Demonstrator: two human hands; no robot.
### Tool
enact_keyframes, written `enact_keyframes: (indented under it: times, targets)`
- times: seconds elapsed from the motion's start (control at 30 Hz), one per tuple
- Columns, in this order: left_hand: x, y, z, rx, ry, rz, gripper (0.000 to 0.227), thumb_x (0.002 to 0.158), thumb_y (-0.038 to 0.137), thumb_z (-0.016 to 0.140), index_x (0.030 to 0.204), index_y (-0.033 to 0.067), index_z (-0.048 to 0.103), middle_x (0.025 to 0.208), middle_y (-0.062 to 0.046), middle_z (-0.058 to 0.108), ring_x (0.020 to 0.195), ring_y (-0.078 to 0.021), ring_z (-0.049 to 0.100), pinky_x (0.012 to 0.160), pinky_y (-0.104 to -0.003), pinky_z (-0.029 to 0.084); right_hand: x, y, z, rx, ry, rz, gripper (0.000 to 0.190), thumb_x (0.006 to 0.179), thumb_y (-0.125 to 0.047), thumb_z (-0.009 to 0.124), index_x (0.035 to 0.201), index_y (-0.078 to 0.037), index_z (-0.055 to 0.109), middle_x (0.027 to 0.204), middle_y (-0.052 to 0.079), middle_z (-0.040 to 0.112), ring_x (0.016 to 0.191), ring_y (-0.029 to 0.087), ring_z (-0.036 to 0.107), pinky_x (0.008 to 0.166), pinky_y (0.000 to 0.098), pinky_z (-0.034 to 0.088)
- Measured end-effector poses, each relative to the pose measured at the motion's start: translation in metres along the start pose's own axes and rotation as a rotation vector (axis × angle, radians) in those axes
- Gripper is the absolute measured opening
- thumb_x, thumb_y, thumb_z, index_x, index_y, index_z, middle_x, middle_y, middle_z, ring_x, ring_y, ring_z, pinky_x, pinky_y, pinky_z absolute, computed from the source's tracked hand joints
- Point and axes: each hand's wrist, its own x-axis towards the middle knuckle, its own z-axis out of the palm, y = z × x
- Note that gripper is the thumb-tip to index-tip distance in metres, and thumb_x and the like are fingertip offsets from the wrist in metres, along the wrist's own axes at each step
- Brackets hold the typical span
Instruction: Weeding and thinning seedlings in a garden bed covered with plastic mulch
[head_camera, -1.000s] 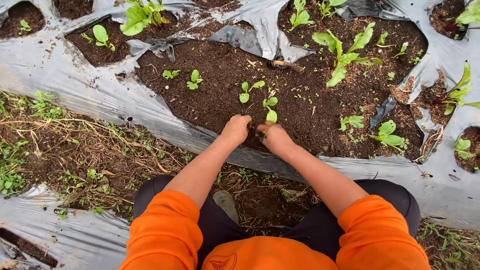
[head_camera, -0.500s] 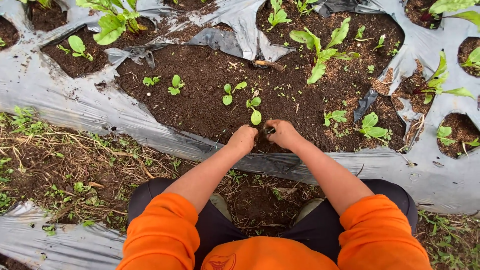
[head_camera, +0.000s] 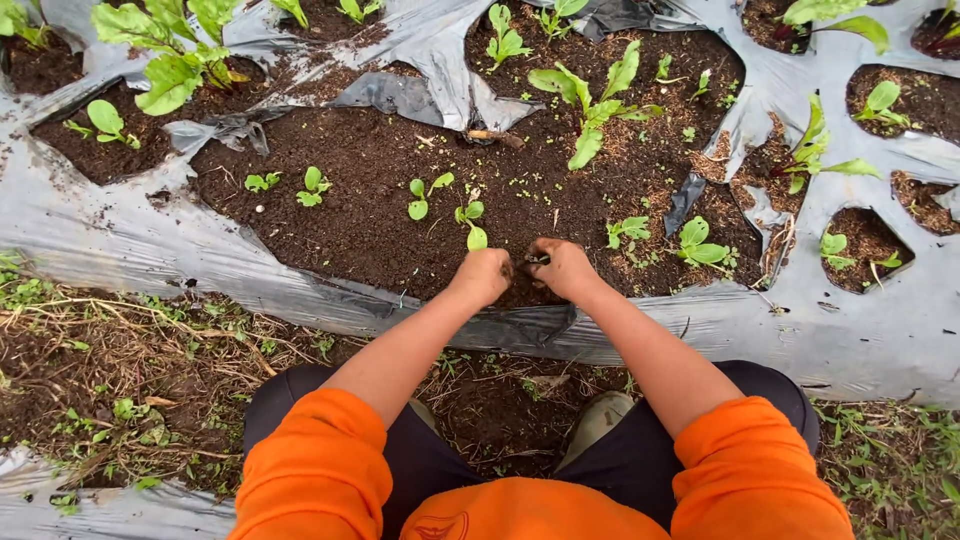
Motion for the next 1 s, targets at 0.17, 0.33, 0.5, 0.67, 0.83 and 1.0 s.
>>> enact_keyframes:
  times: [0.17,0.33,0.5,0.67,0.83,1.0]
  targets:
    - [0.002,0.050,-0.084,-0.379,-0.022,-0.341,0.051,0.097,0.008,0.060,0.147,0.0043,0.051,0.144,-0.031,0.053,0.128,-0.0462,0.058,0.096,-0.058,0.059,0.022,0.022,0.010,0.102,0.056,0.063,0.023,0.088,-0.020,0.075,0.111,-0.017,0.076,0.113,0.014,0.075,0.108,0.035,0.072,0.094,0.0459,0.057]
    - [-0.004,0.054,-0.074,-0.415,-0.020,-0.324,0.038,0.099,0.008,0.059,0.136,0.0049,0.057,0.138,-0.027,0.057,0.129,-0.0462,0.055,0.097,-0.055,0.057,0.024,0.053,0.022,-0.263,0.096,0.004,0.023,0.090,-0.020,0.074,0.112,-0.018,0.068,0.111,0.019,0.067,0.103,0.040,0.071,0.085,0.0495,0.061]
    - [0.000,0.054,-0.065,-0.463,-0.035,-0.323,0.020,0.101,0.011,0.061,0.120,0.0079,0.068,0.126,-0.027,0.066,0.119,-0.0429,0.063,0.093,-0.051,0.057,-0.009,0.029,-0.005,-0.024,-0.067,0.085,0.024,0.089,-0.014,0.073,0.113,-0.016,0.070,0.113,0.019,0.070,0.102,0.040,0.072,0.084,0.0488,0.061]
    - [0.038,0.045,-0.020,-0.438,-0.012,-0.333,0.012,0.093,0.022,0.075,0.103,0.0169,0.075,0.106,-0.010,0.075,0.101,-0.0287,0.071,0.080,-0.041,0.059,-0.033,0.084,-0.054,-0.071,-0.026,0.366,0.038,0.082,-0.035,0.079,0.115,-0.016,0.077,0.107,0.018,0.077,0.106,0.039,0.073,0.095,0.0517,0.058]
    - [0.039,0.073,-0.018,-0.507,-0.100,-0.318,0.013,0.098,0.019,0.069,0.108,0.0112,0.072,0.115,-0.021,0.072,0.094,-0.0284,0.069,0.074,-0.041,0.060,-0.005,0.184,-0.016,-0.107,0.161,0.454,0.034,0.090,-0.028,0.073,0.118,-0.009,0.073,0.100,0.019,0.076,0.099,0.040,0.074,0.093,0.0540,0.057]
    - [0.062,0.073,0.003,-0.490,-0.114,-0.328,0.022,0.096,0.022,0.072,0.115,0.0102,0.071,0.121,-0.023,0.069,0.103,-0.0339,0.071,0.072,-0.043,0.061,0.016,0.210,-0.011,0.114,0.172,0.499,0.042,0.089,-0.017,0.067,0.127,0.002,0.065,0.108,0.026,0.072,0.102,0.041,0.072,0.092,0.0557,0.056]
